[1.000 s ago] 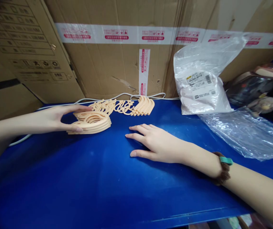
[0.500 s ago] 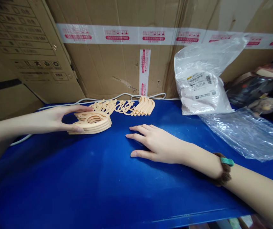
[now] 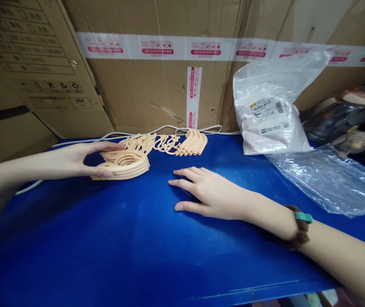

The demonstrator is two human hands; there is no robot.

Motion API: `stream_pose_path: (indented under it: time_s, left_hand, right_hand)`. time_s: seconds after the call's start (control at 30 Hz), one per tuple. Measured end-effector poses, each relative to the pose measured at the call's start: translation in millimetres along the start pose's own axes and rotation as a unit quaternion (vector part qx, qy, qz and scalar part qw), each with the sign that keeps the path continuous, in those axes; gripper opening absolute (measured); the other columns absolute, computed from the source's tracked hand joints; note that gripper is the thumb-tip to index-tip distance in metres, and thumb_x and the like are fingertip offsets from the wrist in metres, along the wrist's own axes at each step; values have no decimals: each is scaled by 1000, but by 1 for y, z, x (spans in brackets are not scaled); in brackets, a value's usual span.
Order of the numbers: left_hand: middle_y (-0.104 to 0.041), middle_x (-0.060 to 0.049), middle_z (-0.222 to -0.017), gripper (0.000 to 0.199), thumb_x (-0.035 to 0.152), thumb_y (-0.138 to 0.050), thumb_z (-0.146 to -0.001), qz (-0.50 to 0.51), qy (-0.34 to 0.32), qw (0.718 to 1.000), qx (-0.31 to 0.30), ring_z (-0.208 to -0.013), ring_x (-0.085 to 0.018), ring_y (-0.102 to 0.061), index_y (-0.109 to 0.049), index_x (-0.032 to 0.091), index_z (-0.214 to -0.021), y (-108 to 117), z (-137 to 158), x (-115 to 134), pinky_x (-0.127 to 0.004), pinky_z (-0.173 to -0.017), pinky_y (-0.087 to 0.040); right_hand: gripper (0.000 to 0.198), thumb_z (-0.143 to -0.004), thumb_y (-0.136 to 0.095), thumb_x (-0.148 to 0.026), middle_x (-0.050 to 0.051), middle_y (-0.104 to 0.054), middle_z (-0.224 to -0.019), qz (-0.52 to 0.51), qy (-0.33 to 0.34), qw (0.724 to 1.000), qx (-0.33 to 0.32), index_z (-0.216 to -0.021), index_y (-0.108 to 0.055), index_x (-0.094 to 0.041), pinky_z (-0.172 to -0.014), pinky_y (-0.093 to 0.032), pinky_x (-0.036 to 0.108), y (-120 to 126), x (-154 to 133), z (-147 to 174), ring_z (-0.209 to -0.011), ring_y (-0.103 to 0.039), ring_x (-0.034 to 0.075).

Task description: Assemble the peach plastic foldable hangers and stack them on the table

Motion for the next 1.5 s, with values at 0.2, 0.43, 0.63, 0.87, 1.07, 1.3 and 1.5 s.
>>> stream_pose_path:
  time_s: [0.2, 0.43, 0.63, 0.87, 1.07, 1.3, 1.5]
  left_hand:
    - [-40, 4, -149, 85, 74, -59, -67, -6, 2, 1000, 2, -132, -26, -42, -38, 38, -141, -1, -2, -4, -38, -110, -31]
    - [-38, -1, -151, 86, 74, -58, -68, -8, -1, 1000, 0, -133, -30, -41, -40, 33, -141, 0, 1, 2, -42, -110, -30]
    - [-35, -2, -153, 82, 69, -58, -74, -1, -11, 1000, -10, -134, -30, -39, -35, 34, -144, 1, 5, 8, -44, -111, -28]
    - [-44, 0, -147, 82, 68, -62, -70, -11, -13, 1000, 11, -130, -29, -45, -40, 35, -141, 4, 1, 1, -41, -108, -35]
    - [-45, 2, -147, 80, 65, -63, -70, -8, -25, 999, 20, -130, -29, -46, -39, 38, -141, 5, 2, 3, -41, -107, -37]
    - [-45, 1, -146, 88, 64, -68, -65, -11, -29, 999, 26, -130, -31, -46, -36, 39, -143, 6, 4, 7, -43, -108, -37]
    - [-44, -2, -147, 91, 66, -68, -64, -10, -13, 1000, 26, -130, -34, -45, -37, 34, -143, 10, 8, 12, -44, -107, -36]
  right_hand:
    - [58, -94, -41, -55, 13, -43, -145, -2, -4, 1000, -1, -140, -45, -21, -105, -37, 46, 0, 1, -1, -128, -44, 27]
    - [57, -93, -42, -54, 13, -44, -144, -10, 0, 1000, 5, -140, -45, -22, -104, -38, 47, 1, 0, -1, -127, -45, 28]
    - [56, -94, -43, -53, 14, -44, -143, -14, 4, 1000, 8, -140, -46, -22, -103, -39, 49, 2, -1, -1, -126, -46, 29]
    - [57, -94, -41, -54, 14, -43, -144, -10, 3, 1000, 1, -140, -45, -21, -104, -38, 48, 0, 0, -1, -128, -45, 29]
    - [58, -94, -40, -55, 13, -42, -145, -1, 0, 1000, -1, -140, -45, -21, -105, -38, 47, 0, 1, -1, -127, -45, 28]
    - [57, -94, -42, -54, 14, -44, -144, -12, 2, 1000, 7, -140, -45, -22, -103, -39, 48, 1, 0, -1, -127, -46, 29]
    - [56, -93, -45, -53, 14, -45, -143, -18, 6, 1000, 17, -139, -46, -22, -103, -40, 49, 2, -1, 0, -126, -47, 29]
Point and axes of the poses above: each hand's wrist, its own z-axis away from the middle knuckle, its own y-axis out of the back of the hand, x = y × z, the point moved 8 cm from there along -z, towards the middle knuckle
